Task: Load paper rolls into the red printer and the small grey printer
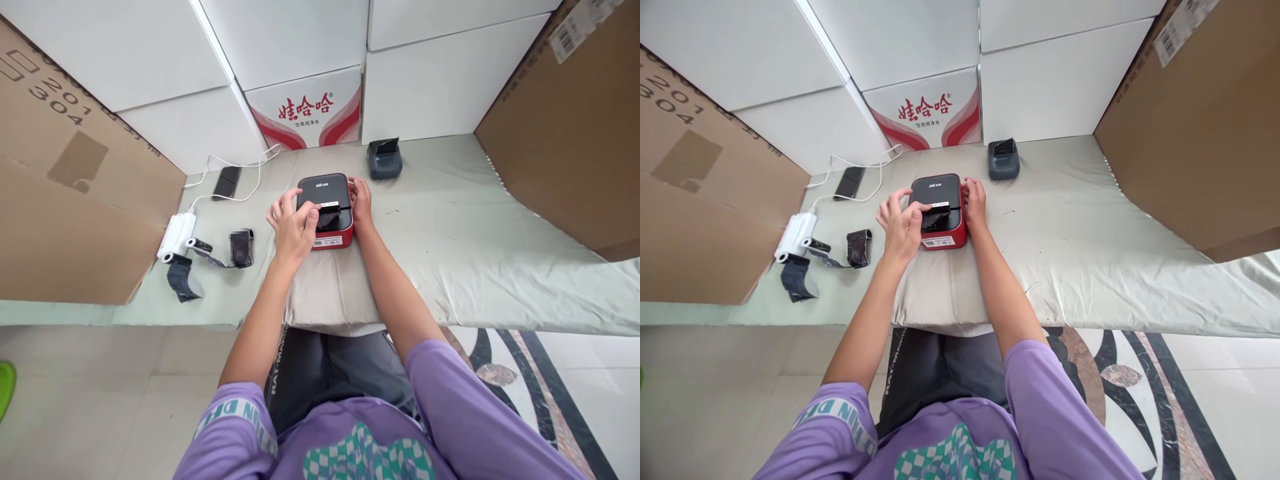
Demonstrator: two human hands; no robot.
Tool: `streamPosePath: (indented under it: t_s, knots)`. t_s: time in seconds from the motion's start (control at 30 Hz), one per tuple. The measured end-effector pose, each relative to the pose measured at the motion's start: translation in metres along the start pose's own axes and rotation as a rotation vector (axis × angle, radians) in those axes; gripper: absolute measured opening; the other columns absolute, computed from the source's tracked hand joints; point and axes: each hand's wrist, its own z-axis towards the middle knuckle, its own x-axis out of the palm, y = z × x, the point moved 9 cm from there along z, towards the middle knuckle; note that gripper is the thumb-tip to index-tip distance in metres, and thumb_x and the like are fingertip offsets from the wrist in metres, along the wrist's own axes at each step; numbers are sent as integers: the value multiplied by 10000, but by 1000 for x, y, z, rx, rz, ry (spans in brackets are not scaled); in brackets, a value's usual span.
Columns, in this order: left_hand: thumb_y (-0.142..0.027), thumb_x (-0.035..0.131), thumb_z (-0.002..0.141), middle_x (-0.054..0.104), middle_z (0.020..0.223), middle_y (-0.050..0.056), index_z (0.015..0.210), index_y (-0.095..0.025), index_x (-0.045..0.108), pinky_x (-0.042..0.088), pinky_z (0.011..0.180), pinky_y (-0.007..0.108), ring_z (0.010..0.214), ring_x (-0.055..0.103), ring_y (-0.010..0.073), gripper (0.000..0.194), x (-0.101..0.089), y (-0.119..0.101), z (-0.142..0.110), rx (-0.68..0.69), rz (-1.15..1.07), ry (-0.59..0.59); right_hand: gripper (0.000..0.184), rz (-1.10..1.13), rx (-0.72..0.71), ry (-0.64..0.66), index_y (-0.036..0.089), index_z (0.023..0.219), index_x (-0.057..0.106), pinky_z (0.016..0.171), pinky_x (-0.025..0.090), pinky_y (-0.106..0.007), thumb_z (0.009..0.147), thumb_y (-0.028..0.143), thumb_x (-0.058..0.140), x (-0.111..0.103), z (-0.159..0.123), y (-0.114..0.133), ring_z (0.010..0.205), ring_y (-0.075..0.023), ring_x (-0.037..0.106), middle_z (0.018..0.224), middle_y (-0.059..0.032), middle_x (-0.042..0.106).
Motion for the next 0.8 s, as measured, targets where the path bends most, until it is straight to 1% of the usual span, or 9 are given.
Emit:
streamPosePath:
  t_s: [0.07, 0.13, 0.37, 0.5, 0.6, 0.63, 0.7, 0.73, 0.8]
  knots:
    - [-666, 287, 1069, 538, 1607, 68, 1116, -308, 780, 215, 1288, 627, 1507, 381, 373, 611, 1, -4, 2, 5, -1, -3, 425, 0, -10, 15, 252, 968, 631, 853, 602, -316, 916, 674, 638, 0, 1, -1, 877, -156, 701, 914, -2, 719]
    - [-662, 325, 1066, 549, 1607, 59, 1099, -303, 764, 195, 1309, 628, 1542, 354, 366, 569, 4, -8, 5, 9, -7, 10, 436, -4, -20, 23, 253, 965, 630, 862, 600, -325, 912, 686, 634, 1, 2, -1, 882, -161, 701, 914, -5, 714]
    - [-623, 382, 1070, 600, 1567, 67, 1017, -280, 742, 143, 1333, 662, 1559, 379, 360, 500, 10, -15, 7, 0, -13, 55, 463, -42, -22, 7, 258, 951, 622, 876, 593, -348, 895, 718, 627, 1, 1, 3, 946, -189, 702, 921, -16, 696]
    - [-626, 383, 1072, 592, 1575, 70, 1063, -290, 758, 144, 1332, 681, 1578, 363, 359, 504, 8, -14, -1, -25, -44, 59, 458, -20, -25, 11, 246, 950, 631, 846, 590, -313, 896, 701, 639, 2, -1, 5, 920, -172, 701, 913, -10, 700]
    - [-677, 305, 1069, 497, 1658, 88, 1236, -302, 745, 199, 1340, 632, 1604, 346, 348, 602, 8, 0, -17, -57, -96, -5, 445, 6, -26, 9, 239, 945, 631, 814, 586, -284, 893, 680, 658, 2, -3, 7, 881, -155, 694, 891, 2, 695]
    - [-700, 264, 1064, 457, 1686, 102, 1336, -300, 706, 235, 1341, 596, 1608, 353, 337, 656, 10, 9, -24, -73, -148, -39, 439, 6, -26, 8, 240, 943, 631, 805, 584, -280, 891, 675, 665, 2, -4, 8, 870, -153, 692, 879, 7, 690]
    - [-747, 206, 1045, 411, 1712, 139, 1544, -280, 543, 316, 1328, 513, 1607, 381, 308, 762, 17, 30, -36, -129, -320, -84, 422, -7, -32, 11, 243, 934, 634, 793, 582, -279, 894, 663, 667, 2, -7, 10, 848, -154, 682, 853, 16, 679]
    - [-770, 208, 1033, 406, 1716, 144, 1611, -277, 452, 340, 1323, 480, 1610, 386, 295, 797, 25, 40, -40, -166, -409, -67, 412, -18, -43, 15, 244, 914, 636, 793, 580, -282, 899, 655, 660, 2, -8, 11, 838, -155, 673, 838, 18, 673]
    - [-814, 320, 1000, 422, 1713, 140, 1688, -284, 290, 367, 1317, 438, 1609, 399, 280, 869, 44, 53, -43, -205, -553, 30, 406, -55, -92, 33, 244, 832, 623, 806, 575, -288, 906, 642, 645, 4, -11, 16, 822, -157, 647, 802, 22, 659]
